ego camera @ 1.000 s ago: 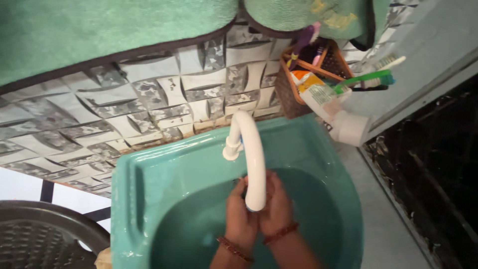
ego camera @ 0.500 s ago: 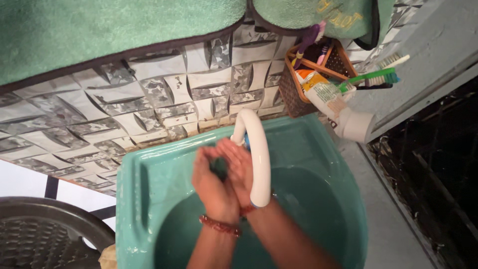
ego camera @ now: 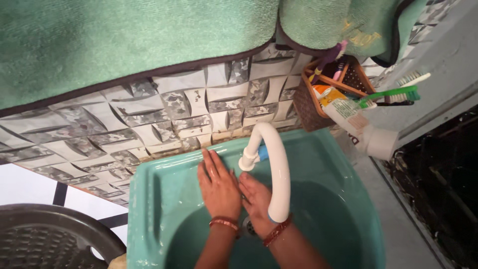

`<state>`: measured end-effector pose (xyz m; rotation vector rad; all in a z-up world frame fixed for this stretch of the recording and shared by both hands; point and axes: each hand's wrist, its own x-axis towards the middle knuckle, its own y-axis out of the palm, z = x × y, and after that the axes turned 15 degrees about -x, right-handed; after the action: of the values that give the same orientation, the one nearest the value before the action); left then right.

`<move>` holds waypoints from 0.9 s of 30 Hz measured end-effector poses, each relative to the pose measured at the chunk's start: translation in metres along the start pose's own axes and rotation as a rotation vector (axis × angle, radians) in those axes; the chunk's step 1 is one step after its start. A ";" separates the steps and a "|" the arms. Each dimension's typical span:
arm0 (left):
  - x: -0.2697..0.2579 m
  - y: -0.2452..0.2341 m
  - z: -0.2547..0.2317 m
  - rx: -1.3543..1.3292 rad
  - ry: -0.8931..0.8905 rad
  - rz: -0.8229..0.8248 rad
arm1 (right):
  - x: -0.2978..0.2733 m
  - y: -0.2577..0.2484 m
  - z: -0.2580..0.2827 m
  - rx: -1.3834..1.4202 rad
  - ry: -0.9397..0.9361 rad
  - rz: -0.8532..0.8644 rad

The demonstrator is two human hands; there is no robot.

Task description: The person cleans a teal bathroom sink using a green scrubbing sponge. They scrub the basin, the faucet, and the surrounding tiled area, repeatedly rinsing the sponge under running water to remove debris.

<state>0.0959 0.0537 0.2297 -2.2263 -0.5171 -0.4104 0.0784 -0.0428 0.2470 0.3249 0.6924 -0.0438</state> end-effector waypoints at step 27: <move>-0.072 -0.054 0.045 -0.078 -0.241 -0.211 | -0.029 0.009 0.014 -0.061 0.095 0.334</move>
<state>0.0127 0.1042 0.2039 -2.3180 -0.8832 -0.2738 0.0658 -0.0404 0.2778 0.3818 0.7244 0.3112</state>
